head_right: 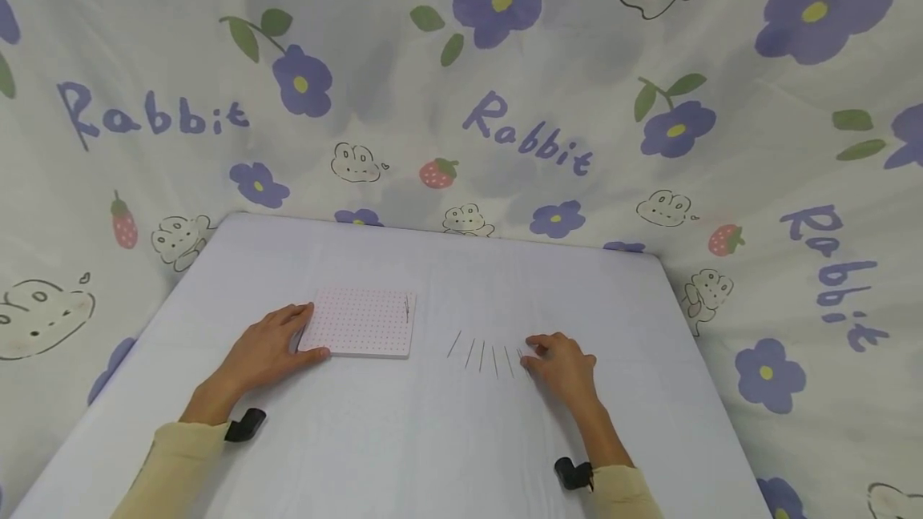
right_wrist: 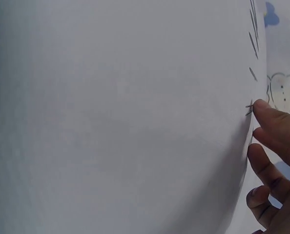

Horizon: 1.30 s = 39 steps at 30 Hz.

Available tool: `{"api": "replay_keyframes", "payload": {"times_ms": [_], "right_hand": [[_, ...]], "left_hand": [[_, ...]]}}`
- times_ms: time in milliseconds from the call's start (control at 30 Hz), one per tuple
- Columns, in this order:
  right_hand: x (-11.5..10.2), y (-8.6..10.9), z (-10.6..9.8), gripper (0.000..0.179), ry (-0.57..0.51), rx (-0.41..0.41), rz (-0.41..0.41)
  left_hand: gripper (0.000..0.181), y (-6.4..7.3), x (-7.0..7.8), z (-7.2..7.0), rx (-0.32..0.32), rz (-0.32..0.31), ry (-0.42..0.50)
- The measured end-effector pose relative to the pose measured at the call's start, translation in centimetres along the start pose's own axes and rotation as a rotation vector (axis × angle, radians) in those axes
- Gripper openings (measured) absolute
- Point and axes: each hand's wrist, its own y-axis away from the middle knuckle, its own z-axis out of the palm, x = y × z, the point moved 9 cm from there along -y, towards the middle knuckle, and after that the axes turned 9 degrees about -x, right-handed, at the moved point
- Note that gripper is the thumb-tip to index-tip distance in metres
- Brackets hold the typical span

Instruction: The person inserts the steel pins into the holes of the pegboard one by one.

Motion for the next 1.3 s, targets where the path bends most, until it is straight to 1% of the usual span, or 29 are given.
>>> {"api": "replay_keyframes", "payload": {"times_ms": [367,633,900,1133,1300], "right_hand": [[0.2,0.2,-0.1,0.037,-0.004,0.008,0.004],[0.3,0.5,-0.2,0.024,0.001,0.025,0.004],[0.0,0.5,-0.5,0.009,0.016,0.068,-0.024],[-0.5,0.5,-0.5,0.007,0.062,0.09,-0.032],[-1.1,0.8,-0.9,0.007,0.07,0.103,-0.043]], "left_hand": [[0.094,0.0,0.1,-0.1,-0.001,-0.002,0.003],[0.093,0.0,0.1,-0.1,0.003,0.002,0.006],[0.093,0.0,0.0,0.0,0.003,-0.011,0.002],[0.093,0.0,-0.1,0.0,0.009,-0.015,-0.001],[0.094,-0.1,-0.1,0.1,0.01,-0.015,-0.006]]}}
